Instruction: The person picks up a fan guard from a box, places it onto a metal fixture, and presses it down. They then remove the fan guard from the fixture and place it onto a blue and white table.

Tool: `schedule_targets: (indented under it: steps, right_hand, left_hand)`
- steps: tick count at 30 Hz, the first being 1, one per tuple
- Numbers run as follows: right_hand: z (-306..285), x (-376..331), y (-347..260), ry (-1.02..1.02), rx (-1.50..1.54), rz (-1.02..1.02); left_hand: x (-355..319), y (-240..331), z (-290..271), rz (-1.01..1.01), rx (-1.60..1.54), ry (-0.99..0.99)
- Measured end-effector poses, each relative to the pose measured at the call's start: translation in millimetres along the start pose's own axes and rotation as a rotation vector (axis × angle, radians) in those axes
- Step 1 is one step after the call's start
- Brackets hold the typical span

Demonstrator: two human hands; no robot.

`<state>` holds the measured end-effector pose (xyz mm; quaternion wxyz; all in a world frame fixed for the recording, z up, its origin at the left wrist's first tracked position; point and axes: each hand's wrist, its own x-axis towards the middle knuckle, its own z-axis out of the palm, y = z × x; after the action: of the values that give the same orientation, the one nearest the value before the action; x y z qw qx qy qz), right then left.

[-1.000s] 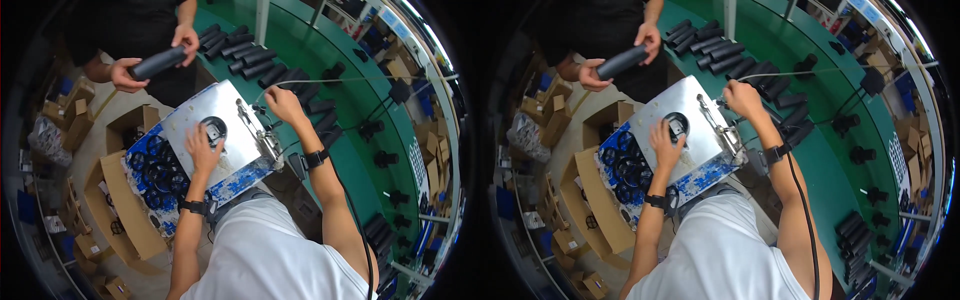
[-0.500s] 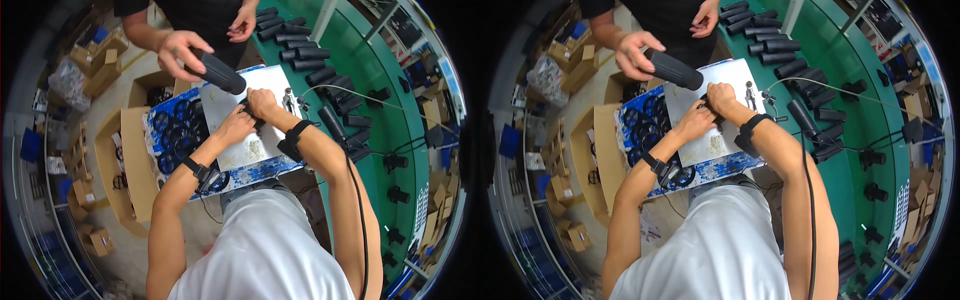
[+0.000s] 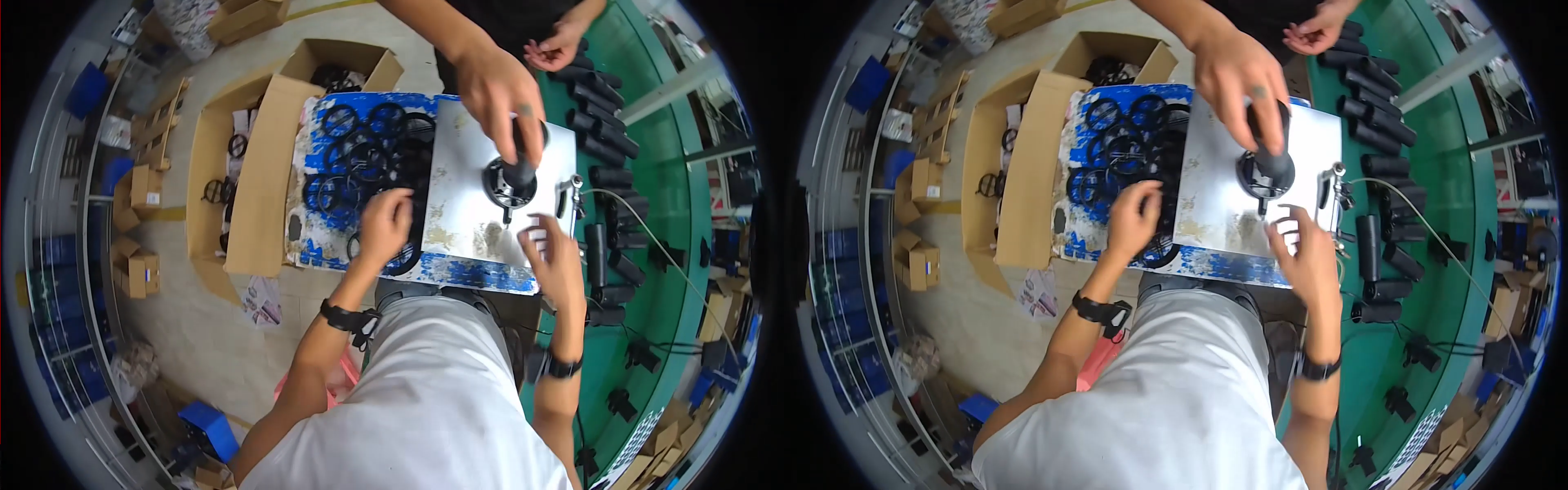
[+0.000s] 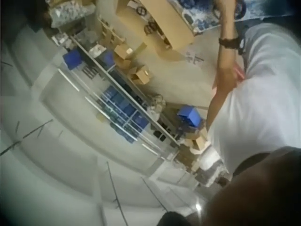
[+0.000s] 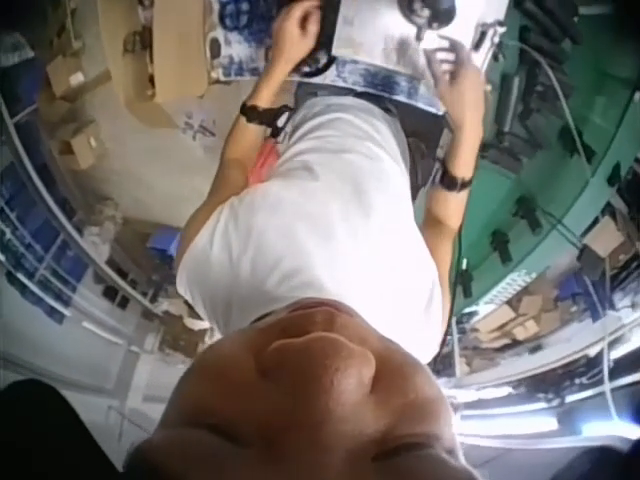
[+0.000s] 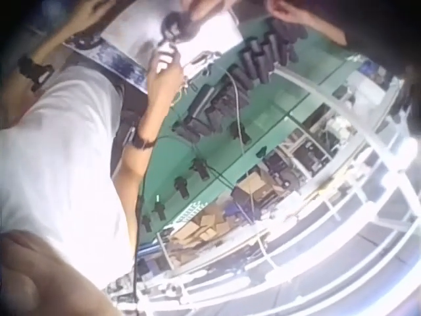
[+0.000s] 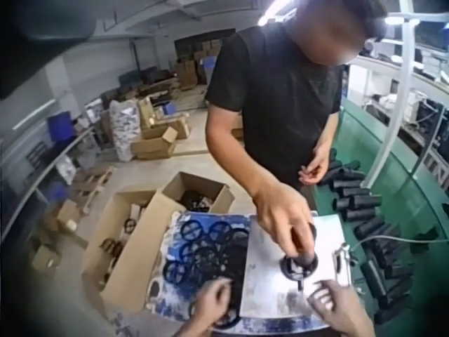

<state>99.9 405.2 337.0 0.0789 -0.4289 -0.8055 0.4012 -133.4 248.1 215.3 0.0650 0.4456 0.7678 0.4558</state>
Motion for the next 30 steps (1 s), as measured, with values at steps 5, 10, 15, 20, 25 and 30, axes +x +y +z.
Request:
schedule_targets:
  steps: [5,10,15,20,25,30]
  right_hand:
    - [27,-36,25,-0.333,0.164,-0.024]
    - [44,-46,17,-0.48,0.195,-0.08]
    - [38,-67,17,-0.356,0.211,-0.03]
    - [27,-86,38,-0.187,0.231,0.002]
    - [23,-87,45,-0.199,0.206,-0.018]
    - [25,-62,29,-0.262,0.393,-0.056]
  left_hand:
    - [19,-84,-50,-0.169,0.138,0.19]
    - [151,-99,-5,-0.076,0.495,-0.057]
    - [183,-113,65,-0.357,0.75,-0.408]
    - [176,-119,64,-0.375,0.64,-0.357]
    - [145,-105,20,-0.126,0.217,0.148]
    - [45,20,-43,-0.48,-0.684,-0.007]
